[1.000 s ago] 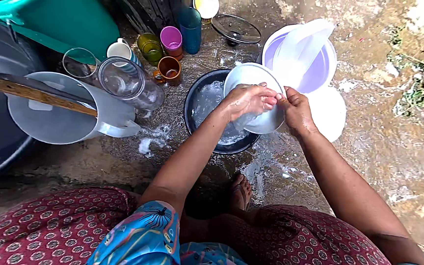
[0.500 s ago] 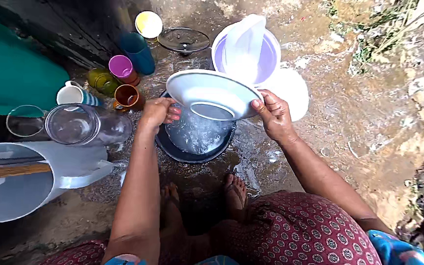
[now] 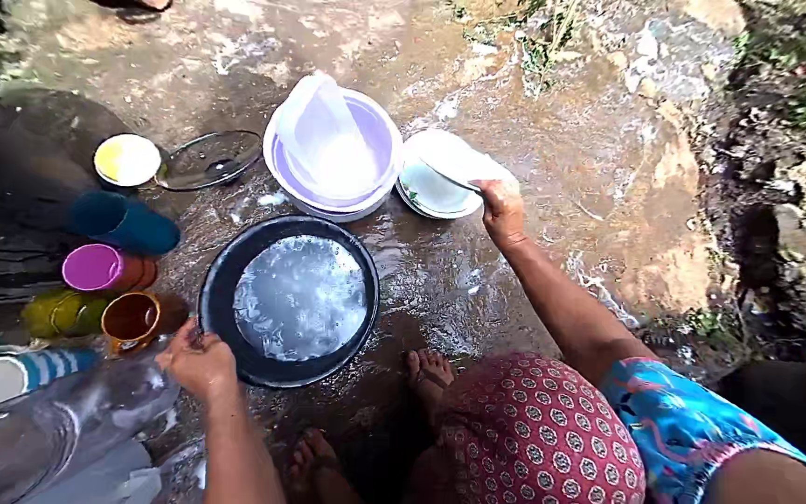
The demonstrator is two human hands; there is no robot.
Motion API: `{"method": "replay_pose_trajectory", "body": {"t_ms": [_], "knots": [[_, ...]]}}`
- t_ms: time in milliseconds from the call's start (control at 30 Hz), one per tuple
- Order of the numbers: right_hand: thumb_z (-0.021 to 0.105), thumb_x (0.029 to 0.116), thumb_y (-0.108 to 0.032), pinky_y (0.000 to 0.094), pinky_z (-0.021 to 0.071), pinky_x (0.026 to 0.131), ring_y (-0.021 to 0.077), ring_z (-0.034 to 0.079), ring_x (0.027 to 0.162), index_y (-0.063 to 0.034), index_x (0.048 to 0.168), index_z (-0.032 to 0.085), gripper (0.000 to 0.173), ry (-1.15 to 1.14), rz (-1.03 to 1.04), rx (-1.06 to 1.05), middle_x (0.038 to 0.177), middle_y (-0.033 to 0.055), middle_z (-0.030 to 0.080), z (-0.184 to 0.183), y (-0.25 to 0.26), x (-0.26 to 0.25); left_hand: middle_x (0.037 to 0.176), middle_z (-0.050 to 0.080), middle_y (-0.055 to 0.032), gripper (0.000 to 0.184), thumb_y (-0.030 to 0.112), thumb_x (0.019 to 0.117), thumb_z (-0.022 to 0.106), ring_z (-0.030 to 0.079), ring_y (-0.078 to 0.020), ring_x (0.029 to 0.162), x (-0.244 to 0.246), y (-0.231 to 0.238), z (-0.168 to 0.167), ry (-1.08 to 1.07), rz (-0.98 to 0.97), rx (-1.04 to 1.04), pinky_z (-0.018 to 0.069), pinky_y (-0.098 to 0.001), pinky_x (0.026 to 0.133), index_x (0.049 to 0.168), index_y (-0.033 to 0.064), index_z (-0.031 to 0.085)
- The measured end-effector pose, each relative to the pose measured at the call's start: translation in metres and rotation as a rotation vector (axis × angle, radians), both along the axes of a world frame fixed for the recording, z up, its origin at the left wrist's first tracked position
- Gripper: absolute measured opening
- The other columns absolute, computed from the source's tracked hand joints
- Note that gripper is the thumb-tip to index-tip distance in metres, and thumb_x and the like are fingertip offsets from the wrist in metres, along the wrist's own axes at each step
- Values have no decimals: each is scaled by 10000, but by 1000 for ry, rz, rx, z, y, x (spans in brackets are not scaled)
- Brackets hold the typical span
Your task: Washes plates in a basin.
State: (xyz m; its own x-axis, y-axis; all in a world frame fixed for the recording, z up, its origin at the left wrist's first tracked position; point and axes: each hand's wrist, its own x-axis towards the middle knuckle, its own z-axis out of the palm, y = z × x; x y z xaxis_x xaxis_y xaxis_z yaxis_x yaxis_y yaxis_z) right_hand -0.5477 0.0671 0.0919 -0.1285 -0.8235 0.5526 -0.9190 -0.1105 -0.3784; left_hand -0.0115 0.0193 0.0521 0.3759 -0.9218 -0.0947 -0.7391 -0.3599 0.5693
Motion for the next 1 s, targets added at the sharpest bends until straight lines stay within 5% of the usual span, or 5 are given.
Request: {"method": "replay_pose_trajectory", "body": {"t_ms": [300, 433, 600, 733, 1000], "knots": [[546, 939, 86, 773, 274, 1063, 384, 659, 1188, -143, 1209, 770, 419, -100, 1, 352, 1226, 119, 733, -72, -3, -4, 1388, 613, -229, 435, 223, 1076, 437, 564, -283, 1345, 15, -14, -38, -41, -55, -24, 403, -394, 1162, 1383, -47, 585], [610, 1025, -194, 840, 10, 1112, 456, 285, 1511, -201, 1497, 549, 477, -137, -65, 896, 1570, 155, 468, -55, -14, -11, 1398, 617, -202, 488, 273, 1115, 333, 577, -239, 1335, -11, -10, -27, -26, 13, 6, 417, -379, 1150, 1385, -53, 575], [552, 1059, -298, 596, 487, 982, 435, 596, 1198, 12, 1411, 546, 469, -441, -33, 837, 1344, 271, 572, -39, -2, 96, 1366, 577, -322, 485, 237, 1138, 297, 541, -374, 1326, -49, 17, 12, 79, 127, 58, 373, -463, 1149, 1391, -110, 521], [416, 1114, -348, 571, 498, 989, 419, 626, 1171, 12, 1517, 383, 541, -988, 89, 1163, 1327, 300, 592, -45, 1, 180, 1320, 614, -293, 504, 306, 1136, 307, 576, -379, 1278, -37, 17, 2, 108, 172, 100, 400, -528, 1114, 1383, -59, 551], [525, 1078, -190, 598, 448, 1038, 422, 612, 1205, 34, 1428, 480, 418, -1035, -60, 983, 1277, 295, 624, -45, 24, 176, 1094, 669, -232, 486, 308, 1125, 378, 642, -257, 1047, -60, 41, -9, 200, 252, 42, 493, -434, 986, 1147, -96, 647]]}}
